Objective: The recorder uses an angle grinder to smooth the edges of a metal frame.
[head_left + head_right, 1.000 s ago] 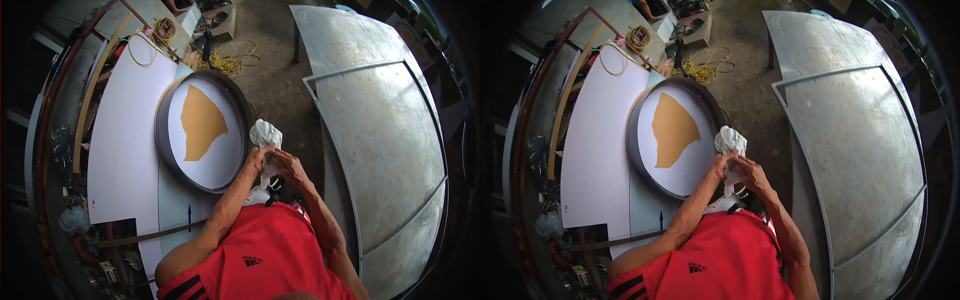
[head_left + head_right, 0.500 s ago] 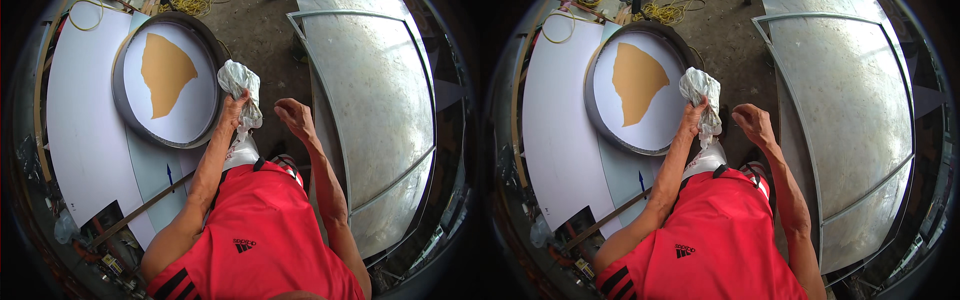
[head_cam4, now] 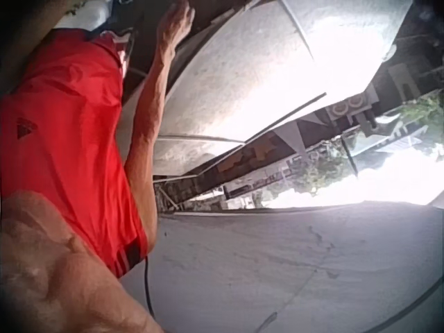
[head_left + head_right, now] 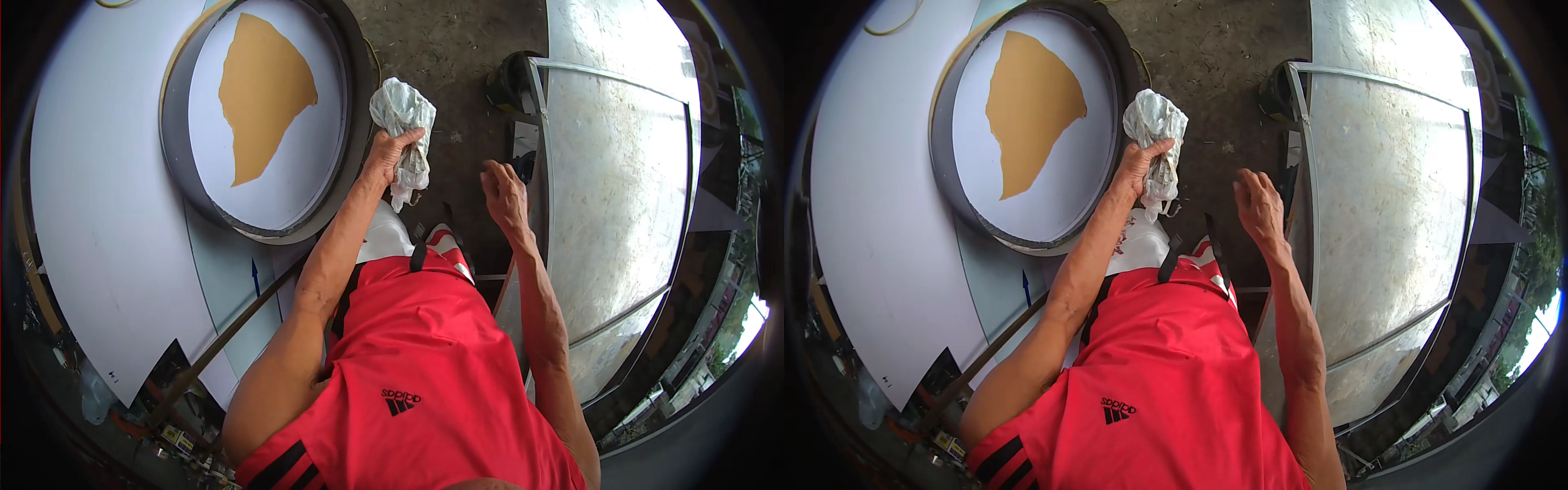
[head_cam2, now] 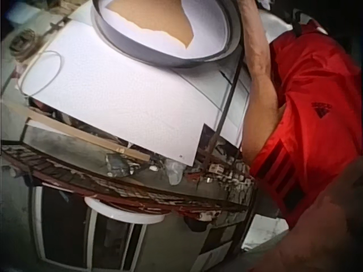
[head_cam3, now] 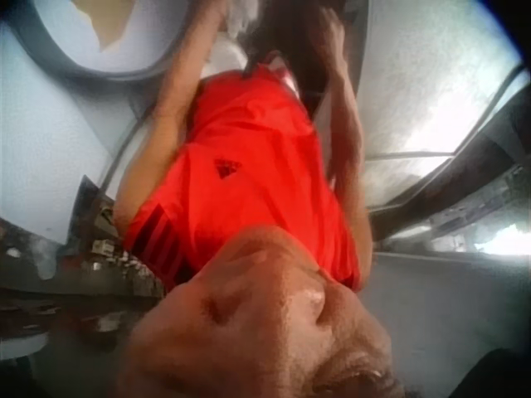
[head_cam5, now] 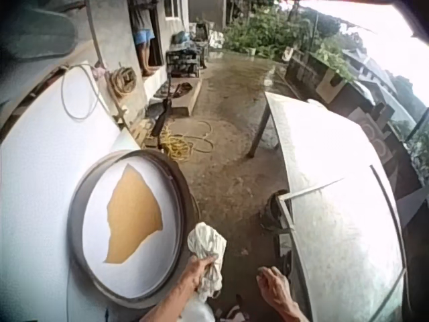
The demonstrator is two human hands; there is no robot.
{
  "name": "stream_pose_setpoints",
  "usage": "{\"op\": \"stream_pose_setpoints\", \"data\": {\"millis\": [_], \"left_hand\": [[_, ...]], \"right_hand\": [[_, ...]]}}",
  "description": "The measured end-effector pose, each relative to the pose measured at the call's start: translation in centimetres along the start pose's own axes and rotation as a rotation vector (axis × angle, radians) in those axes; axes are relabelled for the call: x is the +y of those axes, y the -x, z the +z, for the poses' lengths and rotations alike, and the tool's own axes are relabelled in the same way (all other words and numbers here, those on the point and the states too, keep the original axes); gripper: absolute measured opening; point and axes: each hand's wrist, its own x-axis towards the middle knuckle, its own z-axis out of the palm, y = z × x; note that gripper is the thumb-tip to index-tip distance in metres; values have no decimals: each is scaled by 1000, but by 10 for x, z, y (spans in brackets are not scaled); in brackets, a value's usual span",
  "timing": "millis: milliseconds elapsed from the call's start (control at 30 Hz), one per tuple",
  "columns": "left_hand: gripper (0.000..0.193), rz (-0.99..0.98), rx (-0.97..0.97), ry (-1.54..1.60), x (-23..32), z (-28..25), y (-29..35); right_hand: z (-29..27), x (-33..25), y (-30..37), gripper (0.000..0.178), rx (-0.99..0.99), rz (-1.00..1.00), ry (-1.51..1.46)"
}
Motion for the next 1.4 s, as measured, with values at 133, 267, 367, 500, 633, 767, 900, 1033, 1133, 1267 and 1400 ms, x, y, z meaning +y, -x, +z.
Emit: {"op": "stream_pose_setpoints", "data": {"millis": [133,267,367,500,633,767,900,1033,1133,1267,1400], "left_hand": [[37,-99,-6,133,1,-39,-48],[36,-122,52,198,-9,-61,-88],[37,-159,39,176,-9,-69,-97],[42,-131,-18,113,3,-73,-87],[38,-94,26,-56,31,-71,-63],[48,122,-10,-55,80,-57,-36],[46,205,-39,21,122,-38,1],[47,392,-139,64,141,-4,34],[47,404,-194,149,136,24,63],[49,300,-228,211,100,52,87],[48,246,-159,228,54,55,75]], "right_hand": [[-3,64,7,25,-58,-221,467],[0,113,21,30,-345,-216,599],[8,129,27,30,-363,-344,638],[17,135,28,31,-302,-338,663],[20,143,34,19,-289,-319,613],[33,174,38,15,-217,-392,478],[49,199,39,14,-123,-534,621],[66,158,32,36,-329,87,294],[70,92,8,50,-568,405,-346],[62,12,9,67,-642,568,-1442],[16,-1,15,58,-611,479,-1287]]}}
